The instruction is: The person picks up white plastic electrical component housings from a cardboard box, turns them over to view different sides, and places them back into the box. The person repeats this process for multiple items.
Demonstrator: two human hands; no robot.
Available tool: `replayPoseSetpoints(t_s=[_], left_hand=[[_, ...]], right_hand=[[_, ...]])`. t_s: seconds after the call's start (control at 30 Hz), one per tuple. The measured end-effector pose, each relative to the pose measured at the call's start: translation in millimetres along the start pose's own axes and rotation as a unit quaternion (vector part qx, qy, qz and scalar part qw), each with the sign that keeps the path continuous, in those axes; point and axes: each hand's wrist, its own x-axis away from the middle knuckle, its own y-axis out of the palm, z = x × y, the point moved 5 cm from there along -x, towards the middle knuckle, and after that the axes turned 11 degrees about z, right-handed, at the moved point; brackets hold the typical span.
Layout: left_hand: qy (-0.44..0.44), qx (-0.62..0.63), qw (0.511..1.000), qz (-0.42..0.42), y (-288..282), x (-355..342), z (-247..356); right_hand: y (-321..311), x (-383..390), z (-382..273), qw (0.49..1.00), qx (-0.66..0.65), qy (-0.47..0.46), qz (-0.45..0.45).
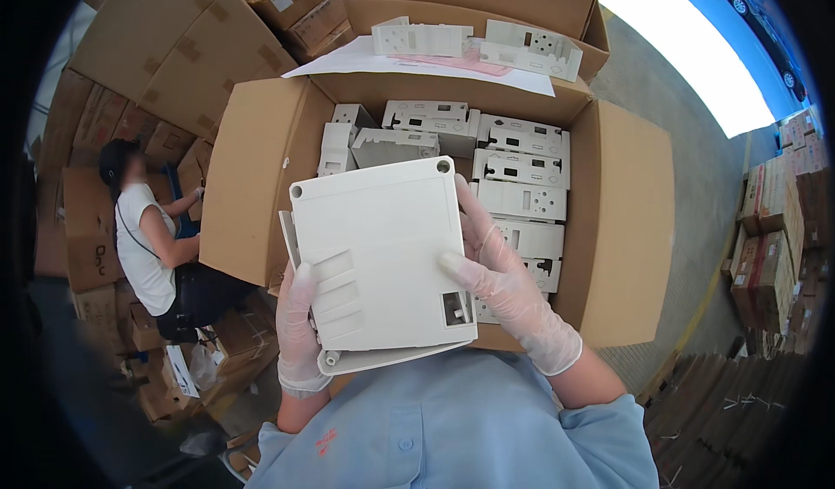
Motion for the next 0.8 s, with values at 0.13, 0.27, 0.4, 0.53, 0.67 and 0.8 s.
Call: replayPoseSetpoints(t_s=[0.13, 0.27, 0.4, 0.53, 0.67, 0.8], left_hand=[[0.039, -0.037, 0.998, 0.026, 1.3, 8.7, 5.3], [0.094, -0.081, 0.991, 0.041, 0.4, 14.4, 3.9], [0.085, -0.087, 0.992, -0.019, 0.5, 7.7, 0.6], [0.031, -0.108, 0.992, -0.061, -3.9, -4.7, 4.2], [-0.037, -0.170, 0.972, -0.159, -3.5, -11.6, 12.7], [-0.063, -0.252, 0.930, -0.260, 1.6, -16.7, 14.1]], right_hand=[[10.5, 9.2, -15.7, 0.996, 0.041, -0.074, -0.001], [20.9, 15.8, -49.3, 0.766, 0.489, -0.407, 0.094], [49.8, 28.2, -22.8, 0.671, 0.627, -0.381, -0.104], [75.6, 54.1, -13.2, 0.682, 0.472, -0.424, -0.364], [43.9, 30.1, -56.6, 0.809, 0.350, -0.378, -0.284], [8.9, -19.5, -38.1, 0.927, 0.348, -0.004, -0.137]])
